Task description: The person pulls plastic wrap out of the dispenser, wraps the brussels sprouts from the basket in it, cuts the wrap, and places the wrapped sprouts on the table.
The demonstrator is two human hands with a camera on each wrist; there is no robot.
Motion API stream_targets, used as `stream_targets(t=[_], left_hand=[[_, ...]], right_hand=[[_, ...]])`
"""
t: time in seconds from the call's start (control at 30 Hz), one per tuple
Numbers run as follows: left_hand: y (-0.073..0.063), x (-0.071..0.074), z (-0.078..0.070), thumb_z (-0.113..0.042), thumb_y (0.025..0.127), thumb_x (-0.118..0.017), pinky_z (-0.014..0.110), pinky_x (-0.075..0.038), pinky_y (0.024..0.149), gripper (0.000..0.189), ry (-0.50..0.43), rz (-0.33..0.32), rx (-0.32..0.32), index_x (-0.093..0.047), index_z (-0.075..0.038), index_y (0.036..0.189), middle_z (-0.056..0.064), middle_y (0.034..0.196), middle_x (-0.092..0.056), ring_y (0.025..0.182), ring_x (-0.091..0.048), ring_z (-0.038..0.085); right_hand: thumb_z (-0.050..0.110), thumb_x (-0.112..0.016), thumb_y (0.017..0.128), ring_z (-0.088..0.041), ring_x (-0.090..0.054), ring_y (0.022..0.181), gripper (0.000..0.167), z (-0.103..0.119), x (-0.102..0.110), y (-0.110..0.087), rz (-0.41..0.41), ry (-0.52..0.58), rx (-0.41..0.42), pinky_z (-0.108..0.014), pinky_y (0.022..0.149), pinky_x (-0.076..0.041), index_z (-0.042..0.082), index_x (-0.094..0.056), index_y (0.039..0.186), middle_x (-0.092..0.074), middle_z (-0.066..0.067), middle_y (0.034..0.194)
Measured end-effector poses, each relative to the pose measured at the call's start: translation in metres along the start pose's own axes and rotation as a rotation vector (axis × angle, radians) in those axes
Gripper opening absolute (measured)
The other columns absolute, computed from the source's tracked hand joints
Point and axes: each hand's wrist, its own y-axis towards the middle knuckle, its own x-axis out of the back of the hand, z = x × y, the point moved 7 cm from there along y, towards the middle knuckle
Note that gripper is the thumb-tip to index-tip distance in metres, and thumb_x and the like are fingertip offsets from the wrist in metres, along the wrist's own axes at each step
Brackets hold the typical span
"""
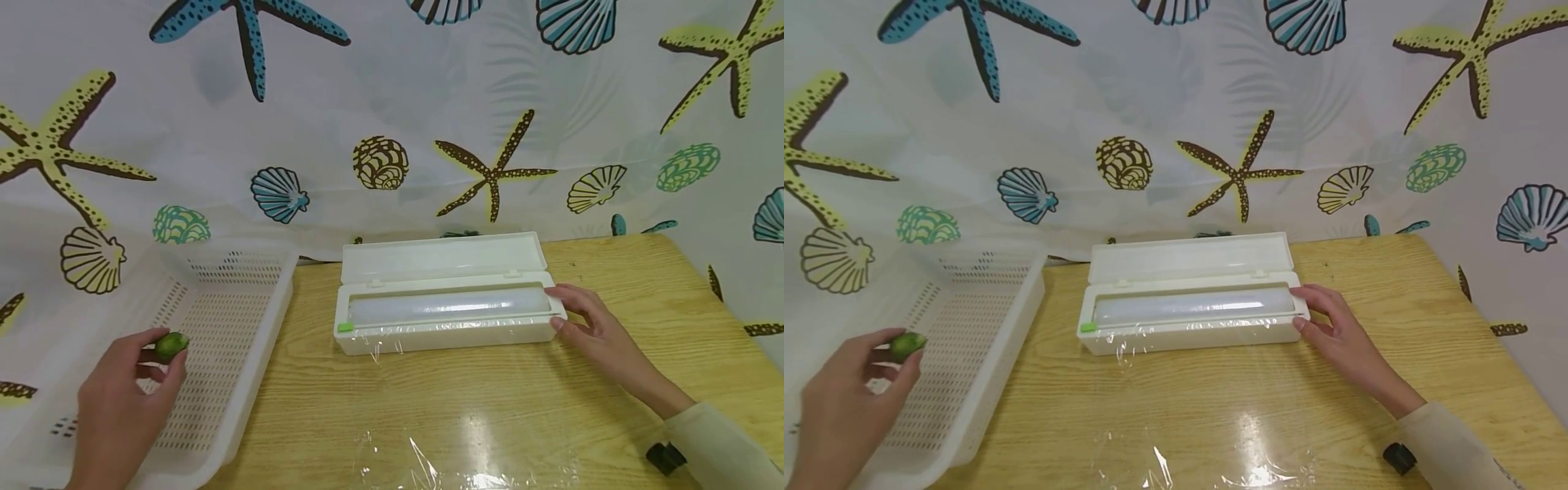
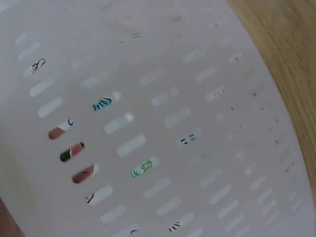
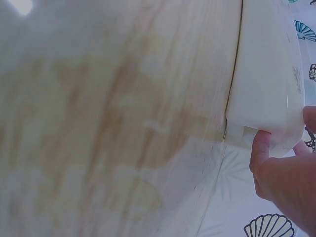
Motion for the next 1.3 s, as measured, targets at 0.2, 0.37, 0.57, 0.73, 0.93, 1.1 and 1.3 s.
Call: stream_targets(t=[0.2, 0.37, 0.57, 0.73, 0.93, 1.1, 1.3], left_hand=[[-0.009, 0.001, -0.017, 0.001, 0.087, -0.088, 0.009, -0.036, 0.06, 0.048, -0.042, -0.062, -0.071, -0.069, 0.003, 0.132, 0.018, 0.112, -0.072, 0.081, -0.046, -0.015], [-0.015, -0.003, -0.03, 0.008, 0.08, -0.089, 0.01, -0.038, 0.058, 0.052, -0.103, -0.096, -0.189, -0.068, 0.005, 0.128, 0.017, 0.107, -0.072, 0.081, -0.048, -0.013], [-0.02, -0.007, -0.041, 0.009, 0.078, -0.087, 0.009, -0.041, 0.058, 0.051, -0.139, -0.1, -0.269, -0.069, 0.005, 0.126, 0.016, 0.109, -0.071, 0.083, -0.049, -0.014], [-0.025, -0.009, -0.057, 0.009, 0.077, -0.085, 0.006, -0.044, 0.07, 0.049, -0.189, -0.097, -0.336, -0.071, 0.004, 0.124, 0.015, 0.111, -0.071, 0.079, -0.054, -0.01], [-0.033, -0.019, -0.08, -0.011, 0.092, -0.084, 0.007, -0.047, 0.075, 0.037, -0.223, -0.064, -0.398, -0.071, 0.002, 0.124, 0.009, 0.106, -0.07, 0.072, -0.058, 0.008], [-0.041, -0.032, -0.096, -0.028, 0.103, -0.076, 0.008, -0.049, 0.072, 0.037, -0.305, -0.025, -0.429, -0.072, 0.003, 0.123, 0.01, 0.112, -0.069, 0.07, -0.058, 0.008], [-0.048, -0.044, -0.116, 0.015, 0.072, -0.087, 0.012, -0.052, 0.071, 0.056, -0.386, 0.032, -0.444, -0.071, 0.0, 0.124, 0.006, 0.113, -0.069, 0.071, -0.059, 0.008]], right_hand=[[0.013, -0.063, 0.113, -0.043, -0.041, 0.146, 0.05, 0.0, 0.0, 0.0, 0.006, -0.005, -0.009, -0.009, 0.106, -0.037, 0.01, -0.05, 0.161, -0.035, -0.016, 0.166], [0.013, -0.063, 0.113, -0.044, -0.041, 0.146, 0.05, -0.001, 0.001, 0.0, 0.008, -0.008, -0.009, -0.009, 0.105, -0.037, 0.01, -0.049, 0.161, -0.035, -0.016, 0.166], [0.012, -0.063, 0.113, -0.043, -0.041, 0.146, 0.05, -0.001, 0.001, 0.0, 0.009, 0.001, -0.004, -0.009, 0.105, -0.037, 0.009, -0.05, 0.16, -0.036, -0.015, 0.165], [0.011, -0.063, 0.112, -0.041, -0.043, 0.144, 0.049, -0.001, -0.001, 0.0, 0.006, 0.005, 0.01, -0.01, 0.107, -0.037, 0.009, -0.05, 0.16, -0.038, -0.015, 0.164], [0.01, -0.062, 0.112, -0.042, -0.044, 0.143, 0.05, -0.002, 0.0, -0.002, 0.002, 0.006, 0.017, -0.01, 0.107, -0.037, 0.01, -0.049, 0.161, -0.038, -0.015, 0.163], [0.01, -0.062, 0.113, -0.048, -0.043, 0.145, 0.05, -0.002, 0.0, -0.002, 0.008, 0.018, 0.022, -0.009, 0.106, -0.038, 0.009, -0.049, 0.161, -0.037, -0.016, 0.163], [0.009, -0.062, 0.113, -0.051, -0.043, 0.144, 0.05, -0.001, 0.0, 0.0, 0.006, 0.019, 0.023, -0.009, 0.105, -0.038, 0.008, -0.048, 0.161, -0.037, -0.017, 0.162]])
